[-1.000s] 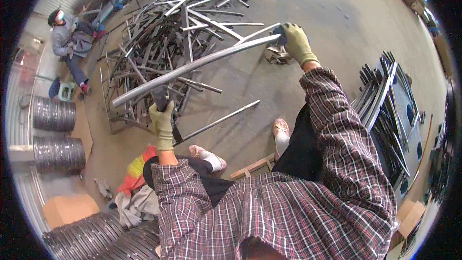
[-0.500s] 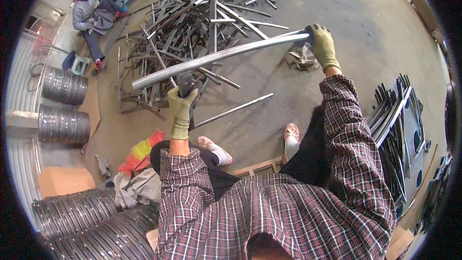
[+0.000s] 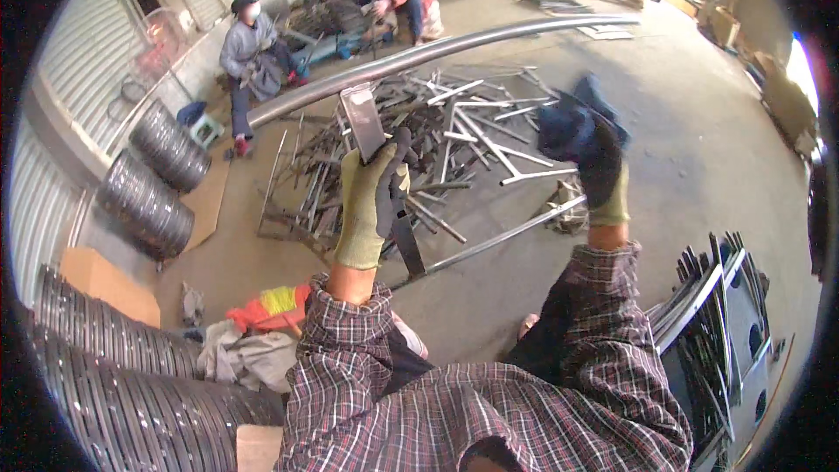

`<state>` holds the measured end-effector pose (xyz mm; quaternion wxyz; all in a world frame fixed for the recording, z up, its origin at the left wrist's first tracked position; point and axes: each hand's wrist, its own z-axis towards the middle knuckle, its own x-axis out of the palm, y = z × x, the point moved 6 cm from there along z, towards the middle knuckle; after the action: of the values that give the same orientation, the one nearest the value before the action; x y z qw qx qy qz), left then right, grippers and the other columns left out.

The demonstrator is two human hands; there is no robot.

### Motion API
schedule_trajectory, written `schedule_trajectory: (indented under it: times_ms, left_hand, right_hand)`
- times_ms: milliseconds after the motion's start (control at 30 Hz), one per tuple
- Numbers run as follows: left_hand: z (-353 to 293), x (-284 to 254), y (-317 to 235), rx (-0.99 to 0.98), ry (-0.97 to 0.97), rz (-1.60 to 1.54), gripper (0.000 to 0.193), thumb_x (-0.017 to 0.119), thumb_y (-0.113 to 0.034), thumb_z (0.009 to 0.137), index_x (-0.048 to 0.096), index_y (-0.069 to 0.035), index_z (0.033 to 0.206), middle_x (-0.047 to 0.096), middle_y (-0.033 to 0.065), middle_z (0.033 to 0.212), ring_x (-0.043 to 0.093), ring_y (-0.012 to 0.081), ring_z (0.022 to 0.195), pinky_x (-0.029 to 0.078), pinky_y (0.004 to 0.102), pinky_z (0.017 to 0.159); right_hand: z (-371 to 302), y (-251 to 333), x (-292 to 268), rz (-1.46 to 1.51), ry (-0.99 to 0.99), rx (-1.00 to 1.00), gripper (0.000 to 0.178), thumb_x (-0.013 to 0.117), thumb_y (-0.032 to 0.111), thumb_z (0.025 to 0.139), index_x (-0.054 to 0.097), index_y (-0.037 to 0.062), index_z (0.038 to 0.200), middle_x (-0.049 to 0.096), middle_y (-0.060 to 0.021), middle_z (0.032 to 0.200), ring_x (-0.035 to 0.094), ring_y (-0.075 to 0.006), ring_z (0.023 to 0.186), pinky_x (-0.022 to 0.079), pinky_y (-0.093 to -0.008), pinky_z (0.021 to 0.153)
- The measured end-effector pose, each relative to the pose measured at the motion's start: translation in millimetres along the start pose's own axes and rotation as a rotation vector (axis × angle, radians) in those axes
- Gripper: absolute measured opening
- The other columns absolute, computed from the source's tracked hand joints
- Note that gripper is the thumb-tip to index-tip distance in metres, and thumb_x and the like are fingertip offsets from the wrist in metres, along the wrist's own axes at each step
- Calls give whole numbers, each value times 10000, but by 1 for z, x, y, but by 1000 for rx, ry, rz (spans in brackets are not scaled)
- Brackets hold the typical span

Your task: Cleaning and wiping down metal frame components in a workshop.

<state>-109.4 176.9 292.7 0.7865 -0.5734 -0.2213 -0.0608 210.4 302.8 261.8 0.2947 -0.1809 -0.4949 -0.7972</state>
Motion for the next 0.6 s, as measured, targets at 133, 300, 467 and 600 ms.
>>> schedule_trajectory:
  times_ms: [133, 300, 467, 600]
  left_hand:
    - [-14, 49, -4, -11, 56, -56, 186, 627, -188, 905, 587, -28, 990, 558, 17, 723, 485, 98, 553, 368, 250, 478]
    - [-44, 58, 10, 12, 81, 120, 176, 663, -146, 881, 623, 11, 949, 570, 42, 665, 505, 111, 497, 389, 257, 454]
    - [-71, 62, 17, -48, 219, 195, 265, 626, -244, 909, 552, -14, 1016, 566, 52, 749, 537, 129, 587, 418, 258, 488]
    - [-77, 38, 29, -176, 126, 105, 253, 615, -231, 915, 554, -8, 1018, 559, 54, 736, 531, 125, 570, 428, 259, 494]
  right_hand:
    - [-20, 30, 160, 225, 345, 52, 360, 522, 225, 983, 520, 3, 1267, 592, -44, 1185, 556, -144, 1063, 444, -294, 951]
    - [-47, 77, 224, 8, 322, -450, 441, 546, 249, 919, 504, 33, 1302, 600, -77, 1196, 597, -173, 1045, 477, -328, 955]
    - [-22, 76, 190, 273, 395, -220, 431, 572, 242, 903, 494, 33, 1271, 589, -72, 1162, 581, -170, 1028, 471, -328, 940]
    - [12, 51, 170, 465, 446, -102, 413, 639, 191, 868, 496, 29, 1220, 584, -48, 1092, 564, -150, 984, 473, -314, 901]
